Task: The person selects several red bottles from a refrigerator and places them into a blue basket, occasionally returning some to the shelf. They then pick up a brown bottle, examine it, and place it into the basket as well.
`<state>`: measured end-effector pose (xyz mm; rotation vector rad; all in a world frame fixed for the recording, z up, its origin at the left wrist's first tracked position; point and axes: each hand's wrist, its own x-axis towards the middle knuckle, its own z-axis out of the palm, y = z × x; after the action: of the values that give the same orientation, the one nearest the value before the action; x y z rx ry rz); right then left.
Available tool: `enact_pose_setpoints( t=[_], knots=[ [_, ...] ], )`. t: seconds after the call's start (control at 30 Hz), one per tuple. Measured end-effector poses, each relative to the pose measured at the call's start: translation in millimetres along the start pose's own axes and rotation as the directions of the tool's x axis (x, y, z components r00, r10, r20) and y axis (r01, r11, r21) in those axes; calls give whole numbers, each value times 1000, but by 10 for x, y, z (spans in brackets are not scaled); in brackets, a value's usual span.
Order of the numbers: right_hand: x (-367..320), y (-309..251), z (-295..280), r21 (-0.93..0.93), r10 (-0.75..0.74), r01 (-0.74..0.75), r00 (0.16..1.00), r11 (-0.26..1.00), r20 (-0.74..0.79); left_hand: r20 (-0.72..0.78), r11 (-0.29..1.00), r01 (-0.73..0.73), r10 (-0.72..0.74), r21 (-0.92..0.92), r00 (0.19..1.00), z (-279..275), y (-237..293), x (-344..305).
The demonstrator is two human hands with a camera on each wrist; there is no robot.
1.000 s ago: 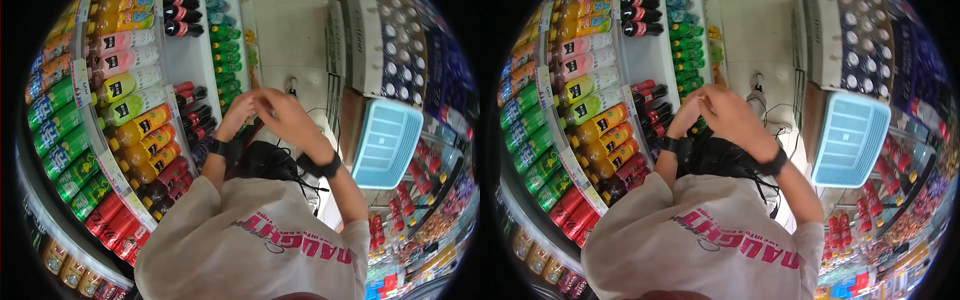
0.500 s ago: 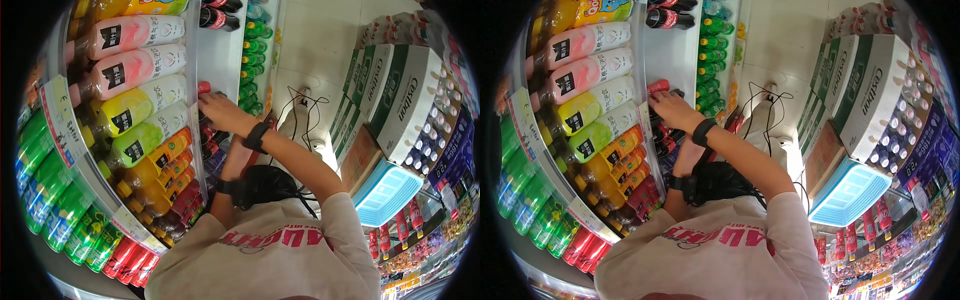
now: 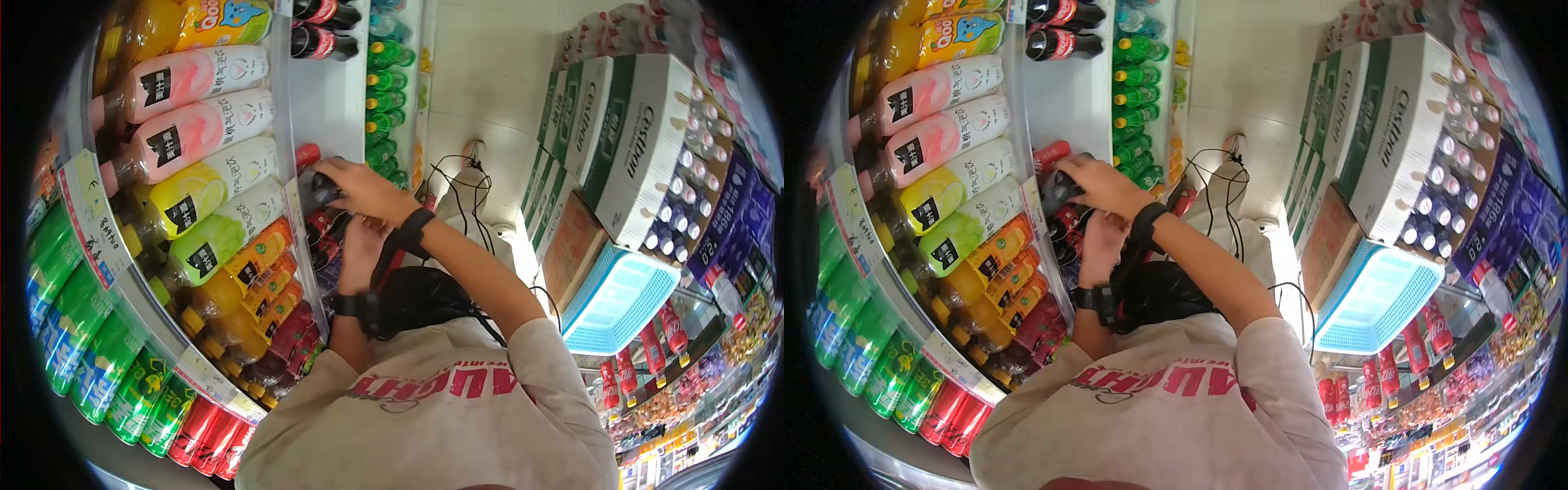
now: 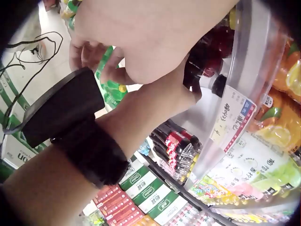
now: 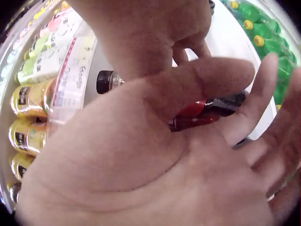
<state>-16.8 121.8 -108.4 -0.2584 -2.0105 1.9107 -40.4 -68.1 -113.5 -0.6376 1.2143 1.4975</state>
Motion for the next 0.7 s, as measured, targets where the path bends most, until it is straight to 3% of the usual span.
enact_pose_setpoints(
  t=[0.13, 0.17, 0.23, 0.27, 0.3, 0.33, 0.37, 0.4, 0.43, 0.47, 0.53, 0.57, 0.67, 0.7],
  knots=[
    [-419, -193, -530, 73, 144, -131, 965, 989, -218, -128, 957, -115, 154, 267, 980, 794, -39, -269],
    [-557, -294, -681, 67, 174, -161, 938, 985, -300, -93, 932, -148, 189, 331, 978, 608, -77, -174],
    [-805, -571, -989, 61, 251, -249, 871, 967, -422, -18, 781, -308, 378, 542, 926, 895, -208, -275],
    [-954, -714, -1140, 110, 318, -302, 832, 947, -455, 40, 676, -382, 463, 630, 886, 1091, -251, -381],
    [-1129, -793, -1243, 181, 328, -274, 809, 945, -487, 144, 586, -376, 403, 718, 904, 1498, -238, -656],
    [-1306, -879, -1347, 248, 336, -238, 787, 939, -517, 241, 431, -460, 472, 776, 848, 1590, -324, -687],
    [-1483, -979, -1438, 311, 342, -193, 765, 931, -546, 399, 167, -541, 505, 825, 765, 1661, -366, -752],
    [-1663, -1206, -1528, 365, 329, -121, 740, 923, -587, 557, -109, -588, 494, 801, 668, 1752, -408, -842],
    [-1835, -1351, -1556, 407, 318, -37, 690, 913, -650, 634, -217, -610, 446, 762, 632, 1968, -471, -1065],
    [-2007, -1491, -1569, 440, 310, 53, 634, 897, -708, 732, -348, -650, 418, 676, 538, 2107, -563, -1223],
    [-2358, -1837, -1590, 437, 283, 130, 594, 890, -753, 743, -166, -727, 234, 666, 627, 2263, -752, -1503],
    [-2542, -2036, -1590, 433, 271, 166, 574, 886, -773, 794, -132, -787, 196, 603, 575, 2369, -893, -1698],
    [-3075, -2732, -1522, 479, 251, 322, 549, 817, -797, 818, -32, -818, 61, 574, 571, 2455, -1308, -2197],
    [-3275, -2802, -1488, 346, 152, 280, 538, 896, -829, 829, 32, -828, -47, 559, 558, 2494, -1415, -2369]
  ],
)
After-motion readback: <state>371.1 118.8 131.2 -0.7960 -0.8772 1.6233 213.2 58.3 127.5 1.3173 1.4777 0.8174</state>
